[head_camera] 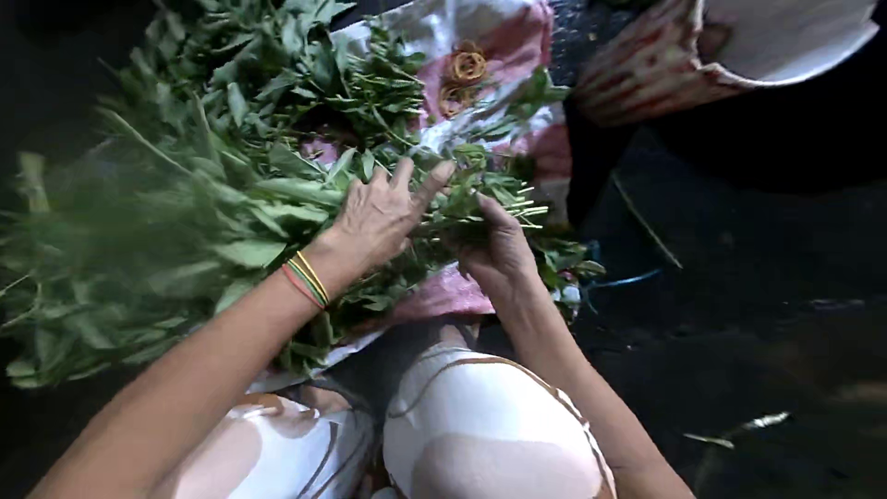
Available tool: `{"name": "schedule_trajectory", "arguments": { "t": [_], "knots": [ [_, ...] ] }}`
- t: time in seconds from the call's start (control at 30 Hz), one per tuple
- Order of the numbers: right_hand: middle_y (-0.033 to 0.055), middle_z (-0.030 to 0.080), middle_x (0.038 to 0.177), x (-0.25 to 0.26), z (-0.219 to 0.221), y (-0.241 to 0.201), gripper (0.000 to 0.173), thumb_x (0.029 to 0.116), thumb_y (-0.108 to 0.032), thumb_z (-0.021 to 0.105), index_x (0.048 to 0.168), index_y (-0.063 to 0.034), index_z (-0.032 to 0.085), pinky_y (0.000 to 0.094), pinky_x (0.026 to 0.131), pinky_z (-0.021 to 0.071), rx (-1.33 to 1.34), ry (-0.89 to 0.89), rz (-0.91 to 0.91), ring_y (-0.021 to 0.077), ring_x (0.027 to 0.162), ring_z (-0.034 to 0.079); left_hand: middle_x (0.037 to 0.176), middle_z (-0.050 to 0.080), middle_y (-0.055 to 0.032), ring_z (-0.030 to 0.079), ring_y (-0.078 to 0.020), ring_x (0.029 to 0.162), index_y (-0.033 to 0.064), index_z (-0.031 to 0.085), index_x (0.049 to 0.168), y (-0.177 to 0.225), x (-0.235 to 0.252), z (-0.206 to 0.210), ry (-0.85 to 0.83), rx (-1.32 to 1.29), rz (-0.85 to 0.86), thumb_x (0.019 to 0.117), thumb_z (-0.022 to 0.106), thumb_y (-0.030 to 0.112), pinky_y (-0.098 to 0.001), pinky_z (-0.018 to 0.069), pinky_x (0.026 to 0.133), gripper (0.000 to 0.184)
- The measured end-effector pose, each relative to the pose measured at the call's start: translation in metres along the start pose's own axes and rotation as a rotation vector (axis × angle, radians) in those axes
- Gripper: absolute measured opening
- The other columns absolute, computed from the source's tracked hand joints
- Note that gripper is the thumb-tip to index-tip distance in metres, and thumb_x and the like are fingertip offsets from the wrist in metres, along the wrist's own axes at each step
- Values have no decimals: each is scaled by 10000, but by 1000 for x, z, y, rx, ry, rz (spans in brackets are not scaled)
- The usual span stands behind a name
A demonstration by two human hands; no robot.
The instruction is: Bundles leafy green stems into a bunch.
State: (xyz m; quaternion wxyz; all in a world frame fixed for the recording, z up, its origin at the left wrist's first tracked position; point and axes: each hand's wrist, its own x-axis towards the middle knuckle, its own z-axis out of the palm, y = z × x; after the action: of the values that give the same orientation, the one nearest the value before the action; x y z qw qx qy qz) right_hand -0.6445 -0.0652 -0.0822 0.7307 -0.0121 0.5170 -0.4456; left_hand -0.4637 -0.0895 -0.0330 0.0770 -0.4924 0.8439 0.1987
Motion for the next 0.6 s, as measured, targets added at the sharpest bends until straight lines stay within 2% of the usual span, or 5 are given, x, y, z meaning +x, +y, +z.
{"name": "schedule_trajectory", "arguments": {
  "t": [0.1, 0.2, 0.27, 0.47, 0.6],
  "knots": [
    [57, 694, 974, 3, -20, -10, 125, 1023, -198, 568, 1101, -116, 623, 321, 665, 622, 83, 134, -34, 160, 774, 703, 1583, 370, -268, 551, -525, 1248, 301, 143, 1659, -5, 14, 22, 82, 20, 61, 640, 930, 276, -804, 305, 993, 1287],
    [77, 702, 1034, 0, -32, -13, 175, 1016, -222, 587, 1150, -116, 626, 337, 714, 629, 181, 129, -19, 183, 841, 717, 933, 699, -202, 687, -412, 796, 90, 255, 1630, -3, 15, 39, 167, 89, 98, 797, 783, 112, -732, 411, 943, 987],
    [86, 688, 1136, -2, -44, -13, 301, 1015, -337, 624, 1248, -150, 593, 434, 845, 627, 244, 8, 2, 241, 991, 716, 815, 683, -177, 659, -371, 629, 46, 301, 1603, 0, 14, 32, 121, 84, 61, 847, 724, 85, -551, 520, 647, 867],
    [121, 547, 1347, 4, -95, -9, 487, 951, -352, 662, 1372, -205, 469, 646, 843, 556, 196, 25, 110, 401, 1166, 615, 1237, 602, -227, 663, -420, 952, 172, 491, 1458, 12, 29, 9, -170, -294, -116, 859, 789, 195, -588, 547, 760, 669],
    [99, 617, 1243, 8, -113, -8, 352, 1054, -234, 493, 1388, -126, 504, 518, 821, 589, -8, 210, 38, 294, 1056, 669, 1379, 492, -232, 668, -319, 699, 221, 679, 1238, 20, 34, 17, 7, -243, -6, 767, 818, 91, -484, 569, 573, 507]
  ]
}}
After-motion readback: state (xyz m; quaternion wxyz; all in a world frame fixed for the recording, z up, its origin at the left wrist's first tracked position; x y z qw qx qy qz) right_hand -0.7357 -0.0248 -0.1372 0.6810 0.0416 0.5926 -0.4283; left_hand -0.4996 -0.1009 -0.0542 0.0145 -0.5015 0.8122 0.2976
